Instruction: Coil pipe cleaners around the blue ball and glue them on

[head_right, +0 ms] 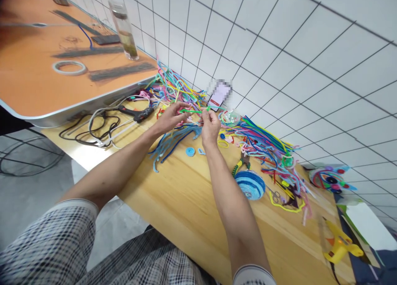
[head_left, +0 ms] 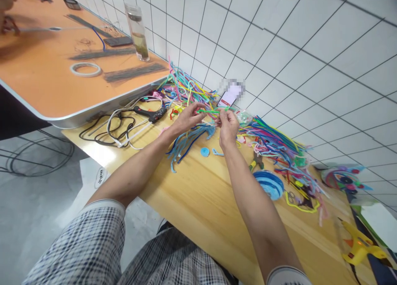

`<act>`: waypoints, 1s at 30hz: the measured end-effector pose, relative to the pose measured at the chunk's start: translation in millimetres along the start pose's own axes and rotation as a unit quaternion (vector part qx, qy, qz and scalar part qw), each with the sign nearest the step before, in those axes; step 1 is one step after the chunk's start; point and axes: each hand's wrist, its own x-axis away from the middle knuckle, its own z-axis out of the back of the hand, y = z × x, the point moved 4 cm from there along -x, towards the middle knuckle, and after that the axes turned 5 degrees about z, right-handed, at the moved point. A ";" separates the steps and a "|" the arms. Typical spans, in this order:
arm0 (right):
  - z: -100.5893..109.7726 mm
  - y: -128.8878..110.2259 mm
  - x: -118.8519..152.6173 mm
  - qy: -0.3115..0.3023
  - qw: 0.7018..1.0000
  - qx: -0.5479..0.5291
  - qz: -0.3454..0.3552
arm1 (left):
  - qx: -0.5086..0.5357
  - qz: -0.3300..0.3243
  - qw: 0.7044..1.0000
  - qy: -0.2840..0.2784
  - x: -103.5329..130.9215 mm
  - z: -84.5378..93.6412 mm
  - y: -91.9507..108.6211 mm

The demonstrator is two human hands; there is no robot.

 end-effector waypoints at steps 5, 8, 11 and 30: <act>12.9 2.0 -13.3 0.022 1.000 0.003 0.003 | 0.154 0.031 0.987 -0.044 -2.3 1.2 2.7; 16.6 -1.1 -17.4 0.021 1.000 0.002 0.007 | 0.138 0.028 0.989 -0.037 -1.8 4.7 8.1; 13.4 -5.9 -13.0 0.012 1.000 -0.002 0.005 | 0.117 0.021 0.993 -0.021 0.2 3.8 13.6; 21.4 -8.5 -5.3 0.044 0.991 -0.112 -0.066 | 0.166 0.029 0.983 -0.070 -5.8 5.3 1.1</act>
